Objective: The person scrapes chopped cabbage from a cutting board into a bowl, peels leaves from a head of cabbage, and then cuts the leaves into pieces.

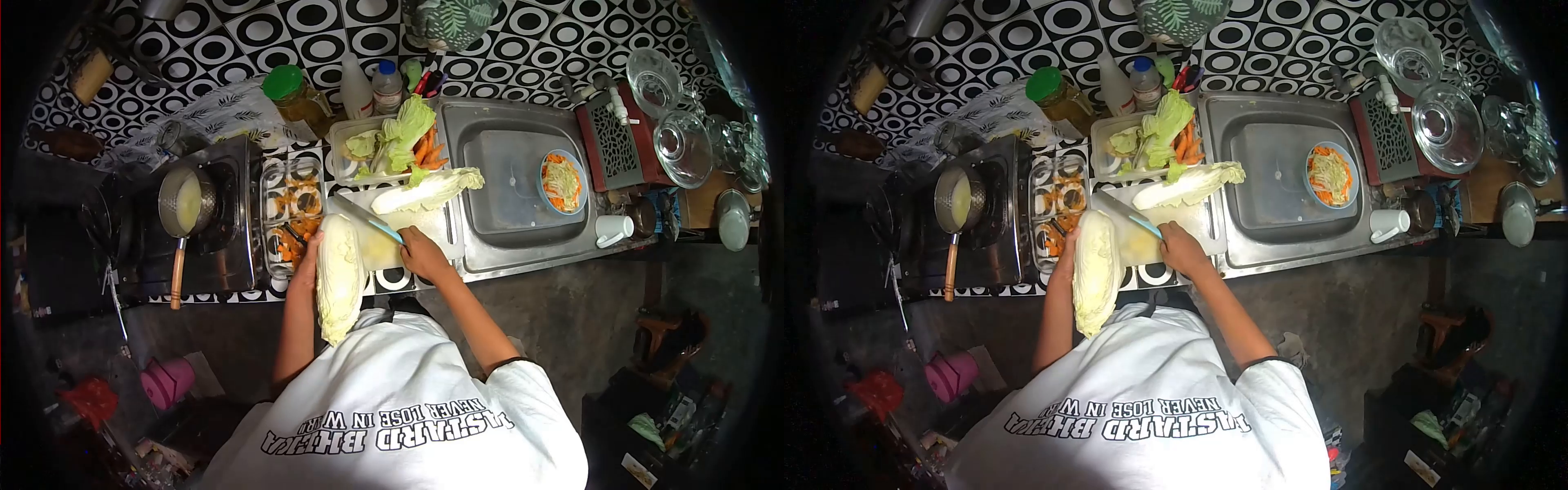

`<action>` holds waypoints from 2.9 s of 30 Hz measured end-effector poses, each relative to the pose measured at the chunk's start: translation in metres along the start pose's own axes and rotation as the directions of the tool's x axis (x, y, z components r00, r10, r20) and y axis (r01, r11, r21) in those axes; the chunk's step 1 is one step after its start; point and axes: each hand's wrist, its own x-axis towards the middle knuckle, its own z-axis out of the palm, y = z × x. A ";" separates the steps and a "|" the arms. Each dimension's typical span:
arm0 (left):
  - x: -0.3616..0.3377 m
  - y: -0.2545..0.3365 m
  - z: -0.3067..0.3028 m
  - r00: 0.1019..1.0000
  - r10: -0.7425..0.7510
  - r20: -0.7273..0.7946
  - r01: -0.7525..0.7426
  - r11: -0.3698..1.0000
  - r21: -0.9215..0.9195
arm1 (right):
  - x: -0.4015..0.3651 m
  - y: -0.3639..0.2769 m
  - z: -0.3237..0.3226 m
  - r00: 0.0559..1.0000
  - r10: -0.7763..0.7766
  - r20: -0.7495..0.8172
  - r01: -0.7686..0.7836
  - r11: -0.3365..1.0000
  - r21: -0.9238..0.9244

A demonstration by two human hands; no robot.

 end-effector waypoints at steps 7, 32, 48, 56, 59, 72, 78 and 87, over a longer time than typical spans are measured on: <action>-0.026 0.030 0.004 0.998 0.064 0.028 -0.061 0.992 -0.113 | 0.002 -0.013 -0.001 0.996 -0.059 0.063 0.061 0.998 -0.034; 0.039 0.124 0.108 0.990 0.086 0.111 -0.114 0.954 0.277 | 0.085 -0.121 -0.026 0.933 0.348 0.089 -0.117 0.060 0.991; 0.029 0.114 0.056 0.986 0.112 0.122 -0.106 0.993 -0.052 | 0.068 -0.024 -0.044 0.999 0.042 -0.028 -0.048 0.961 -0.273; -0.013 0.069 0.051 0.978 0.208 0.032 -0.196 0.955 -0.220 | 0.111 0.013 -0.012 0.971 -0.181 0.156 0.234 0.851 -0.470; -0.029 0.051 0.052 0.962 0.262 -0.073 -0.269 0.957 -0.111 | 0.111 0.014 -0.016 0.946 -0.264 0.187 0.321 0.841 -0.436; -0.071 -0.017 0.159 0.687 0.704 0.177 -0.617 0.438 0.653 | 0.014 -0.098 -0.158 0.762 -0.648 0.008 0.619 0.724 -0.304; -0.082 0.021 0.188 0.626 0.759 0.180 -0.697 0.440 0.566 | 0.000 -0.115 -0.164 0.881 -0.412 -0.232 0.469 0.824 0.318; -0.078 0.007 0.114 0.688 0.726 0.001 -0.372 0.352 0.859 | 0.023 -0.019 -0.041 0.976 -0.098 0.196 0.061 0.981 0.186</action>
